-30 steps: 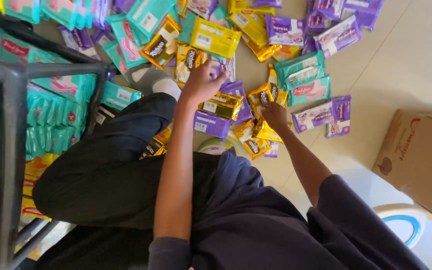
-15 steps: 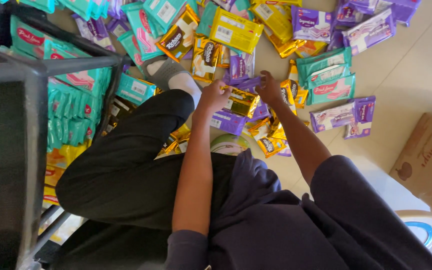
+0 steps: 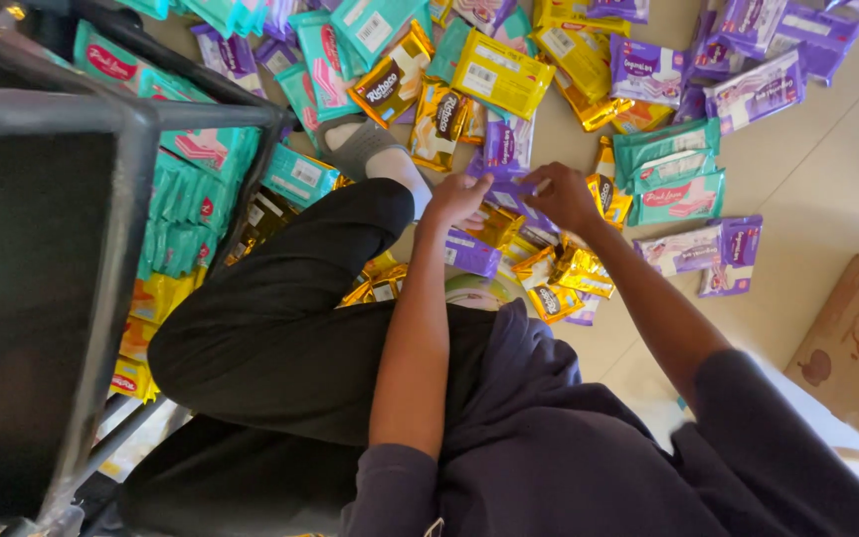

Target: Picking up snack packages from the floor and organizing them onto a retail shelf.

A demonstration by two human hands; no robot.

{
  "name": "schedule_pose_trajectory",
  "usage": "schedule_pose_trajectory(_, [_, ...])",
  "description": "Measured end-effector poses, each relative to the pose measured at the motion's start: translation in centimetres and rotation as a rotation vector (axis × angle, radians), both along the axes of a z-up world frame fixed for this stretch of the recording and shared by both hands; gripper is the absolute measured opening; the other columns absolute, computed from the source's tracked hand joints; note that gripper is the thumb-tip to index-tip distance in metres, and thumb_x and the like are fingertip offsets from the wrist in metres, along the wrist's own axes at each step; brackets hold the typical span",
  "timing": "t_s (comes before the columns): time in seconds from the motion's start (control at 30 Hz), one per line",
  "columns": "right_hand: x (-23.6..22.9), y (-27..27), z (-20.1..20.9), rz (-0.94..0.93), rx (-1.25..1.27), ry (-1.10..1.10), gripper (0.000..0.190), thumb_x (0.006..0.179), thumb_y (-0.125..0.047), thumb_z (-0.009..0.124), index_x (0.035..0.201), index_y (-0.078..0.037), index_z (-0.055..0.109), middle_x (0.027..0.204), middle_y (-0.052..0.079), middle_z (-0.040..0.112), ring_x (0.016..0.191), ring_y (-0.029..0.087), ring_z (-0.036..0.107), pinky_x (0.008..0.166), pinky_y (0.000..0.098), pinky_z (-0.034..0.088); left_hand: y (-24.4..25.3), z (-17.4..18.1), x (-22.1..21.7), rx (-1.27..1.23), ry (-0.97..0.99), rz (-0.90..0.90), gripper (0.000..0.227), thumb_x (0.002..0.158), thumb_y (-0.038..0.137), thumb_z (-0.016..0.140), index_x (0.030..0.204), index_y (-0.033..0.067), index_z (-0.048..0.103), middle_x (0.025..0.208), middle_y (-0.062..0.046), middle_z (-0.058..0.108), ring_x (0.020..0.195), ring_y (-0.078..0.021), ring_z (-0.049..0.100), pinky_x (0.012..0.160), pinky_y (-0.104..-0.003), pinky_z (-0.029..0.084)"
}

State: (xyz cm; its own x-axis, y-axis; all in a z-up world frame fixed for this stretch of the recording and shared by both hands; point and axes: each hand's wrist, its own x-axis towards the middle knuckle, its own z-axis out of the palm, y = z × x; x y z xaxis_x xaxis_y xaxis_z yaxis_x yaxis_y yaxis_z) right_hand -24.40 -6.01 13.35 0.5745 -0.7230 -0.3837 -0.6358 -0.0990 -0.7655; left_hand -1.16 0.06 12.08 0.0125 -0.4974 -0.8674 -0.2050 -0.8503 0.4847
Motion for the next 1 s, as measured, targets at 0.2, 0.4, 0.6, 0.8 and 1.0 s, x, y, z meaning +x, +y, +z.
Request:
schedule_pose_trajectory(0.2, [2.4,3.9,8.7,-0.079,-0.186,-0.189,0.028,0.083,-0.004,0.077,0.110,-0.004,0.069,0.113,0.012,0.066,0.078,0.021,0.072,0.070,0.0342,0.058,-0.5,2.0,-0.2,0.185,0.311,0.490,0.050,0.096,0.040,0.068,0.122,0.0012,0.052,0.100,-0.024,0.065,0.078,-0.0398,0.074,0.070,-0.048,0.066])
schedule_pose_trajectory(0.4, [4.2,4.3,12.3,0.100,-0.274,-0.194,0.039,0.082,-0.006,0.083,0.118,-0.006,0.069,0.114,0.013,0.063,0.087,0.026,0.068,0.074,0.0386,0.056,0.7,-2.4,0.7,-0.203,0.378,0.457,0.033,0.084,0.006,0.075,0.113,-0.0068,0.071,0.084,-0.011,0.072,0.066,-0.0222,0.073,0.059,-0.041,0.064])
schedule_pose_trajectory(0.6, [2.9,2.9,10.3,-0.139,-0.144,-0.321,0.045,0.083,-0.006,0.080,0.125,-0.004,0.065,0.122,0.013,0.061,0.093,0.022,0.070,0.076,0.0359,0.059,-0.7,3.0,2.0,-0.238,0.058,0.354,0.048,0.081,0.011,0.079,0.127,0.0153,0.068,0.084,-0.007,0.073,0.059,-0.0160,0.066,0.047,-0.034,0.051])
schedule_pose_trajectory(0.8, [-1.2,-1.5,5.1,-0.494,-0.222,-0.180,0.060,0.089,-0.012,0.080,0.142,-0.003,0.052,0.129,0.014,0.064,0.106,0.022,0.069,0.080,0.0348,0.059,-0.3,5.2,3.4,-0.269,0.313,0.319,0.058,0.077,0.016,0.080,0.133,0.0173,0.067,0.098,-0.004,0.075,0.074,-0.0166,0.073,0.056,-0.035,0.060])
schedule_pose_trajectory(1.0, [-4.5,-2.7,-2.2,0.010,-0.207,-0.222,0.051,0.095,-0.018,0.062,0.146,-0.014,0.057,0.139,0.009,0.066,0.126,0.027,0.066,0.107,0.0401,0.054,-1.4,7.0,3.7,-0.435,0.411,0.434,0.073,0.080,0.020,0.078,0.147,0.0079,0.051,0.127,-0.012,0.065,0.108,-0.0232,0.064,0.074,-0.040,0.060])
